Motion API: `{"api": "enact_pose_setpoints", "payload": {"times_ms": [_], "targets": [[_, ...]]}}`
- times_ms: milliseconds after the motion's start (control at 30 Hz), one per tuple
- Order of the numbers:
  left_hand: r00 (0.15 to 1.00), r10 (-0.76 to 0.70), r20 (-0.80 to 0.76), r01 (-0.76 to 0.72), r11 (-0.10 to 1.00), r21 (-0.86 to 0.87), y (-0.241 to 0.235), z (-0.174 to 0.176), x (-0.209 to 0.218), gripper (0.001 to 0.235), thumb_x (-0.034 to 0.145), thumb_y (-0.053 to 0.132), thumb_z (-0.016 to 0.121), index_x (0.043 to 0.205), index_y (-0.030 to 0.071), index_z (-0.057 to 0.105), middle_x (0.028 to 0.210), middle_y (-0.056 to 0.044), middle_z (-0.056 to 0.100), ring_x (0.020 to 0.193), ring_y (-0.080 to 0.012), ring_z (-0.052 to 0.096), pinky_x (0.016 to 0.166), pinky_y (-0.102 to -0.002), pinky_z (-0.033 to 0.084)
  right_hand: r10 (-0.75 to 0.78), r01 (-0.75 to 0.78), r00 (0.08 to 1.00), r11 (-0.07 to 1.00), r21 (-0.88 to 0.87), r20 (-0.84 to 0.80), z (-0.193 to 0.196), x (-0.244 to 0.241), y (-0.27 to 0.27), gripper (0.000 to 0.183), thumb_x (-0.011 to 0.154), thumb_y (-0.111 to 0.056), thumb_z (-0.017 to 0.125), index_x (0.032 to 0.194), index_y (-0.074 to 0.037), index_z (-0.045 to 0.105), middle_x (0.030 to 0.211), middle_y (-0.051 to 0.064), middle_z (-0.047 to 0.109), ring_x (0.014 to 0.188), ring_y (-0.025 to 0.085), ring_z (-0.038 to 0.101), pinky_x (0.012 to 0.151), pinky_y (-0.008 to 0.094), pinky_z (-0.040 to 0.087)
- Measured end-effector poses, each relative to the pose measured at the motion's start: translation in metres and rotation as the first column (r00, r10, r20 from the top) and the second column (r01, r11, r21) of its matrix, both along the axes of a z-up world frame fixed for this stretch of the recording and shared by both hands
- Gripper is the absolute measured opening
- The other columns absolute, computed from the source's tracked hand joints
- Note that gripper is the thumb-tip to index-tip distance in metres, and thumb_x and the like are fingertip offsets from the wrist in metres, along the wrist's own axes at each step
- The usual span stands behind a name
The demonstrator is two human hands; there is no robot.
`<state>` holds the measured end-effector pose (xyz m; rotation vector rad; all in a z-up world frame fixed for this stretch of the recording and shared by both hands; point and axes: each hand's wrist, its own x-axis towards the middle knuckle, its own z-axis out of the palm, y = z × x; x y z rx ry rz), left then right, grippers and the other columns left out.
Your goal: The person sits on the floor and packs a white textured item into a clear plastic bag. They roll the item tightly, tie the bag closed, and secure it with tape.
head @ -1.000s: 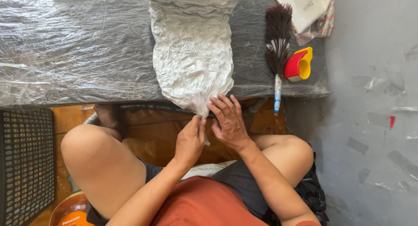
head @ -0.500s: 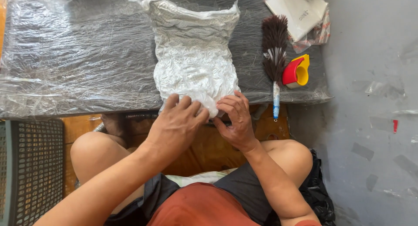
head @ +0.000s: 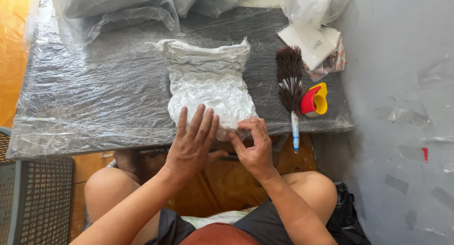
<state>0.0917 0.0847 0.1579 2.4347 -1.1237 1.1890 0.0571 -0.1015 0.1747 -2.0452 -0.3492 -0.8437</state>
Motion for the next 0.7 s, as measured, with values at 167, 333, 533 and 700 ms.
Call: {"api": "enact_pose_setpoints", "payload": {"times_ms": [167,333,533,700], "targets": [[0.99,0.037,0.133,-0.04,0.999,0.02,0.003,-0.023,0.049,0.047,0.103,0.016,0.05,0.146,-0.004,0.05,0.137,-0.028,0.057,0.126,-0.0466,0.057,0.104,-0.06,0.047,-0.021,0.021,1.0,1.0,-0.019,-0.014,0.002,0.012,0.003,0.024,0.086,-0.017,0.086,0.096,-0.005,0.068,0.089,0.009,0.07,0.085,0.031,0.066,0.089,0.044,0.054],[0.997,-0.055,0.055,0.05,0.996,0.079,0.011,-0.02,0.076,0.046,0.1,0.015,0.051,0.143,-0.001,0.055,0.11,-0.018,0.063,0.093,-0.0353,0.065,0.085,-0.045,0.055,-0.026,0.028,0.999,0.991,-0.133,0.021,0.003,0.018,0.002,0.027,0.087,-0.019,0.085,0.103,-0.005,0.068,0.095,0.01,0.07,0.089,0.033,0.065,0.088,0.044,0.055],[0.974,-0.071,-0.213,0.112,0.976,0.185,0.013,0.016,0.091,0.102,0.063,0.044,0.09,0.147,0.001,0.05,0.103,-0.011,0.063,0.087,-0.0282,0.063,0.08,-0.037,0.054,0.041,0.142,0.964,0.756,-0.639,0.262,-0.008,0.03,0.003,0.078,0.097,-0.022,0.071,0.16,-0.003,0.03,0.163,0.024,0.032,0.15,0.047,0.033,0.121,0.063,0.027],[0.865,-0.046,-0.5,0.204,0.942,0.267,0.011,0.02,0.1,0.082,0.059,0.048,0.093,0.119,0.003,0.059,0.092,-0.009,0.064,0.084,-0.0286,0.067,0.076,-0.038,0.058,0.012,0.223,0.957,0.607,-0.762,0.289,-0.004,0.051,0.002,0.079,0.099,-0.047,0.067,0.155,0.002,0.039,0.16,0.023,0.041,0.144,0.042,0.049,0.109,0.054,0.046]]}}
